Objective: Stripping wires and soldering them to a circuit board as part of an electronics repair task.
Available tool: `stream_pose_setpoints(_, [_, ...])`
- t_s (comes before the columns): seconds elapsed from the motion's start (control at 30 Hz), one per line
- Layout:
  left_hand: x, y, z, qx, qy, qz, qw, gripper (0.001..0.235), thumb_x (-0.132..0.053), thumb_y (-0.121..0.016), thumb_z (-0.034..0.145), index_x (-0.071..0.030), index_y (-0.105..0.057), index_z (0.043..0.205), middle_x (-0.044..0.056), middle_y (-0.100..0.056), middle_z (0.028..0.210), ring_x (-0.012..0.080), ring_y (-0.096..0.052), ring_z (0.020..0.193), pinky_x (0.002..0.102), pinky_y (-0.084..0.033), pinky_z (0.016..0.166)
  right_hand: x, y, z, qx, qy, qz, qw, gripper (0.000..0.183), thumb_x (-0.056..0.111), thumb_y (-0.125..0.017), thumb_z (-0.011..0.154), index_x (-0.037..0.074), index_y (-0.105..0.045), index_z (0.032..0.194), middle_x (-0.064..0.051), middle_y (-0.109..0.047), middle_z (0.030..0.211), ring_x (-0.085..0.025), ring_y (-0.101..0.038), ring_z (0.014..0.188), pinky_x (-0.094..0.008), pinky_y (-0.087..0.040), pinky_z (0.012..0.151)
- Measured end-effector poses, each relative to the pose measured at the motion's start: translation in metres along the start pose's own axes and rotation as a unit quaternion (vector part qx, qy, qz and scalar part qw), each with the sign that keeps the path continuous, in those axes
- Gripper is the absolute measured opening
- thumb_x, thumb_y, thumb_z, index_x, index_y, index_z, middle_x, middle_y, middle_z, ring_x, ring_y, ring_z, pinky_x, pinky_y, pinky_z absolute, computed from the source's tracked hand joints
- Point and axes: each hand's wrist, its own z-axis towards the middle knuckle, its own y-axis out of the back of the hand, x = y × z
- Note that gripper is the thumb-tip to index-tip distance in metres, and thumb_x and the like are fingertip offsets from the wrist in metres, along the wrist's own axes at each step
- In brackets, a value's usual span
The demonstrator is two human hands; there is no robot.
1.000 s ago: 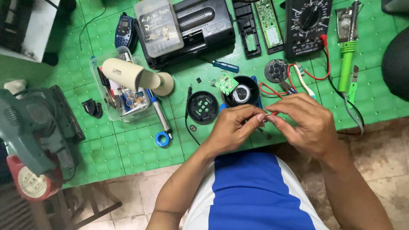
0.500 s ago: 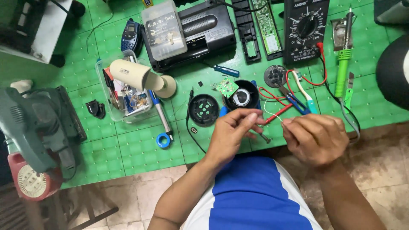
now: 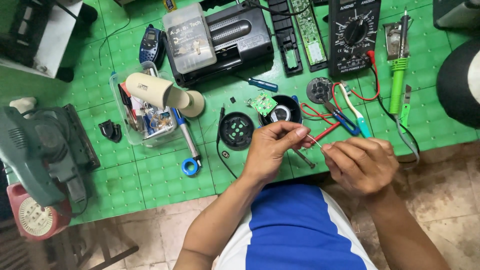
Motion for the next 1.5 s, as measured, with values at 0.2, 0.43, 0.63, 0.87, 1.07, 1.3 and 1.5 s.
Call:
stream_pose_setpoints(0.2, [0.004,0.001,0.004,-0.005,-0.01,0.019,1.0,0.016,-0.017,-0.076,0.092,-0.002,-0.075,0.099,0.012,-0.077,0.083,0.0195,-0.077,0.079,0.023,-0.054,0.072,0.003,-0.007,0.0,0.005,-0.008,0.009,1.0,0.007,0.014,-0.071,0.101,0.011,-0.074,0.096,-0.003,-0.074,0.091,-0.024,-0.07,0.081,-0.037,-0.047,0.077])
stream_pose_setpoints(0.43, [0.022,0.006,0.011,0.007,-0.054,-0.024,0.998,0.022,-0.017,-0.081,0.092,-0.001,-0.076,0.105,0.014,-0.078,0.087,0.0191,-0.078,0.083,0.02,-0.057,0.071,0.006,-0.02,-0.01,-0.036,-0.01,0.02,0.999,0.01,0.017,-0.077,0.098,0.01,-0.078,0.09,-0.004,-0.074,0.085,-0.024,-0.07,0.077,-0.038,-0.053,0.077])
stream_pose_setpoints(0.63, [0.019,0.003,0.01,0.024,-0.067,-0.025,0.997,0.019,-0.018,-0.078,0.095,-0.003,-0.077,0.106,0.011,-0.078,0.089,0.0153,-0.077,0.085,0.02,-0.057,0.075,0.01,-0.021,-0.007,-0.023,0.001,0.02,1.0,0.007,0.014,-0.077,0.096,0.01,-0.077,0.091,-0.005,-0.072,0.086,-0.023,-0.069,0.078,-0.038,-0.051,0.079])
stream_pose_setpoints(0.87, [0.036,0.013,0.018,0.06,-0.016,-0.116,0.991,0.018,-0.016,-0.075,0.097,0.001,-0.074,0.104,0.014,-0.076,0.085,0.0189,-0.077,0.081,0.028,-0.063,0.076,0.012,-0.013,0.001,-0.02,-0.065,0.115,0.991,0.018,0.027,-0.076,0.095,0.009,-0.077,0.093,-0.006,-0.073,0.086,-0.024,-0.068,0.075,-0.038,-0.051,0.077])
stream_pose_setpoints(1.07, [0.038,0.021,0.023,0.095,0.034,-0.179,0.979,0.017,-0.012,-0.074,0.097,0.003,-0.072,0.104,0.015,-0.075,0.082,0.02,-0.078,0.077,0.03,-0.065,0.075,-0.01,-0.014,0.021,-0.001,-0.286,0.307,0.908,0.017,0.013,-0.071,0.101,-0.002,-0.077,0.1,-0.013,-0.071,0.083,-0.027,-0.066,0.07,-0.039,-0.054,0.069])
stream_pose_setpoints(1.3, [0.034,0.025,0.023,0.12,0.029,-0.176,0.977,0.016,-0.012,-0.075,0.095,0.003,-0.072,0.102,0.017,-0.074,0.079,0.0217,-0.078,0.073,0.029,-0.064,0.07,-0.011,-0.028,0.049,0.096,-0.378,0.514,0.764,0.011,0.005,-0.068,0.1,-0.002,-0.075,0.104,-0.011,-0.066,0.082,-0.011,-0.056,0.077,-0.031,-0.053,0.07])
stream_pose_setpoints(1.5, [0.03,0.027,0.019,0.119,0.011,-0.161,0.98,0.016,-0.01,-0.075,0.094,0.004,-0.071,0.101,0.018,-0.075,0.079,0.023,-0.078,0.073,0.03,-0.064,0.069,-0.01,-0.035,0.037,0.117,-0.407,0.519,0.743,0.013,0.007,-0.067,0.103,-0.002,-0.074,0.097,-0.006,-0.065,0.079,-0.009,-0.053,0.08,-0.03,-0.053,0.072])
